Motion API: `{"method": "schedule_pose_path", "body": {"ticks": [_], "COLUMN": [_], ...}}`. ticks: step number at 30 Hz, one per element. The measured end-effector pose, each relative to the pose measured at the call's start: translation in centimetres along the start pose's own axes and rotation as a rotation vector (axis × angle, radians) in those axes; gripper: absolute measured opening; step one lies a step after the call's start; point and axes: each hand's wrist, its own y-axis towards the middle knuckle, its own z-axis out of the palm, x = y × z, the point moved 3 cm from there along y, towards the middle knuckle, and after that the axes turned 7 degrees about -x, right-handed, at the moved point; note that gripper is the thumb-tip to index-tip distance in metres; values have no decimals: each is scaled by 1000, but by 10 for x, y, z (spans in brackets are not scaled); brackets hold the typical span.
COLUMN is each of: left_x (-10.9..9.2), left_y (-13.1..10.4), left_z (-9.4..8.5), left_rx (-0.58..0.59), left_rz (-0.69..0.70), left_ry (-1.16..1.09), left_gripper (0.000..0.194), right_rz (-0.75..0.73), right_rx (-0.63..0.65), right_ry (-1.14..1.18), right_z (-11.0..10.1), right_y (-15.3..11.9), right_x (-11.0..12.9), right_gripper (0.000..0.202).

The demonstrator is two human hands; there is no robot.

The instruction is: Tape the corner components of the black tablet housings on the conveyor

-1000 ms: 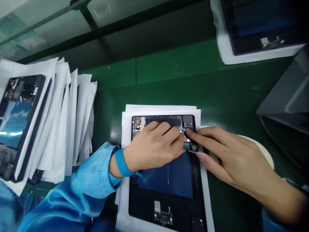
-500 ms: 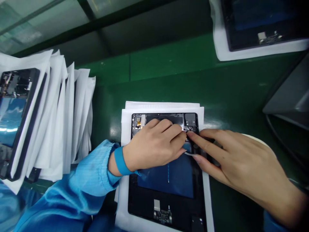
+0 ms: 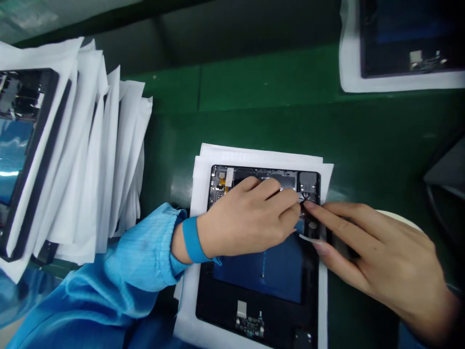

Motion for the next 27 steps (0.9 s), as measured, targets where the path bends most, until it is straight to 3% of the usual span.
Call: {"method": "schedule_pose_path", "body": {"ticks": [18, 27], "left_x": [-1, -2], "left_y": [-1, -2], "left_z": [2, 3], "left_rx": [-70, -83], "left_rz": [-10, -12], "left_ry": [21, 33], "left_gripper": [29, 28], "right_rz": [61, 71], "right_rx": [32, 24], "right_ry": [44, 39], "right_z": [0, 2], "right_y": [-5, -4], "right_x": [0, 0], "right_gripper": [32, 46]}}
